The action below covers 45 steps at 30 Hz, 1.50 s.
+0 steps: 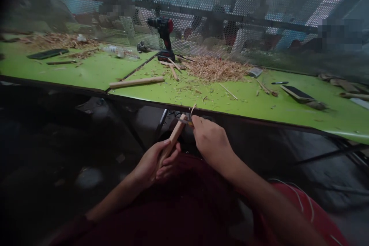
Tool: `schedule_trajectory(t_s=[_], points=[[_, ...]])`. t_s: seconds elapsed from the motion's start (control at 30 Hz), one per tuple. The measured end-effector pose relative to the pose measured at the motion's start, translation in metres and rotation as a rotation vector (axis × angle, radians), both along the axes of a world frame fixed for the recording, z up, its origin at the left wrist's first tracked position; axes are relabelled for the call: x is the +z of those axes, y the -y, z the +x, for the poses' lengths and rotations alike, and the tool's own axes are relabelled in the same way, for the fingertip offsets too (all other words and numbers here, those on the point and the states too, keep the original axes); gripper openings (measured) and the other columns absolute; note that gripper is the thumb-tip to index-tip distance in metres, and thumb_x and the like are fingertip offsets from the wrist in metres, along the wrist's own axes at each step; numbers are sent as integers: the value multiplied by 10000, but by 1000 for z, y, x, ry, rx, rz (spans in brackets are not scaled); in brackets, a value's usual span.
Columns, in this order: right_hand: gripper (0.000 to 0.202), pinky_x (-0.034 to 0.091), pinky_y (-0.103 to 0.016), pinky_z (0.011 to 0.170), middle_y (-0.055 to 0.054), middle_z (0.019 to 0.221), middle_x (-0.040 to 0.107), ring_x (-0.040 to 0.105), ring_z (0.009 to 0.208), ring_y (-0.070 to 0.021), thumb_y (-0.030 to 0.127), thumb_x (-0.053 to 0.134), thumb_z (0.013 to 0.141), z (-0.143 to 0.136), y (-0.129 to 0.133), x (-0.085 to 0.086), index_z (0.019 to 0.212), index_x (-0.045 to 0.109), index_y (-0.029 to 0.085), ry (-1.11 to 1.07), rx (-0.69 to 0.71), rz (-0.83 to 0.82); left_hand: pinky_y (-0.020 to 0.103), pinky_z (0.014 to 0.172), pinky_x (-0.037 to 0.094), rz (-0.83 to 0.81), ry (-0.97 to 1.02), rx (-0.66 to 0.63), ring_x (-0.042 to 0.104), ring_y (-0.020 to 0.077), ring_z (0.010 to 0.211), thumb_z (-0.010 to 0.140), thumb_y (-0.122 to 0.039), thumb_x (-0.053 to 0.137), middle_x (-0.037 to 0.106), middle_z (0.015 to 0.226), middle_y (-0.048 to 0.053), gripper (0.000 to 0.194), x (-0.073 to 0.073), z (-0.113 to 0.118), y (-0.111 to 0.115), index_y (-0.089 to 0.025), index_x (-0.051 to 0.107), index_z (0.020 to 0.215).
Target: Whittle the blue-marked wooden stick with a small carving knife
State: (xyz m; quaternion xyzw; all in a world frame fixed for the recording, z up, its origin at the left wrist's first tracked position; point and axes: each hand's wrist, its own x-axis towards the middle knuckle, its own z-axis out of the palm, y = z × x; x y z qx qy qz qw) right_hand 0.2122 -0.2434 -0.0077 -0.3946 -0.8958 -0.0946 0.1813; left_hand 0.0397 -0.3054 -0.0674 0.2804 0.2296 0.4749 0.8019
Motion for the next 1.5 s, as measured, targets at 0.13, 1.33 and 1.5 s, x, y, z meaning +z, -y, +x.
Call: schedule_trajectory(t_s=[0.13, 1.33, 1.5], points=[[295, 451, -299, 681, -95, 877, 639, 591, 774, -189, 277, 313, 1021, -5, 10, -1, 1016, 574, 141, 5, 124, -58, 141, 278, 267, 28, 5, 37, 247, 36, 293, 945, -393, 355, 388, 507, -75, 337, 5, 2, -2, -150, 568, 848], [273, 355, -258, 600, -47, 769, 649, 575, 685, -138, 300, 445, 995, 9, 0, -22, 945, 672, 155, 27, 299, -27, 211, 602, 470, 491, -706, 609, 577, 97, 654, 679, -272, 817, 701, 854, 10, 377, -10, -17, -24, -186, 610, 982], [306, 329, -261, 582, -47, 759, 639, 555, 670, -137, 309, 420, 1002, 7, 2, -23, 920, 676, 164, 94, 294, -4, 244, 714, 508, 447, -722, 628, 631, 135, 742, 719, -285, 781, 699, 788, 9, 293, -5, -14, -19, -186, 607, 933]])
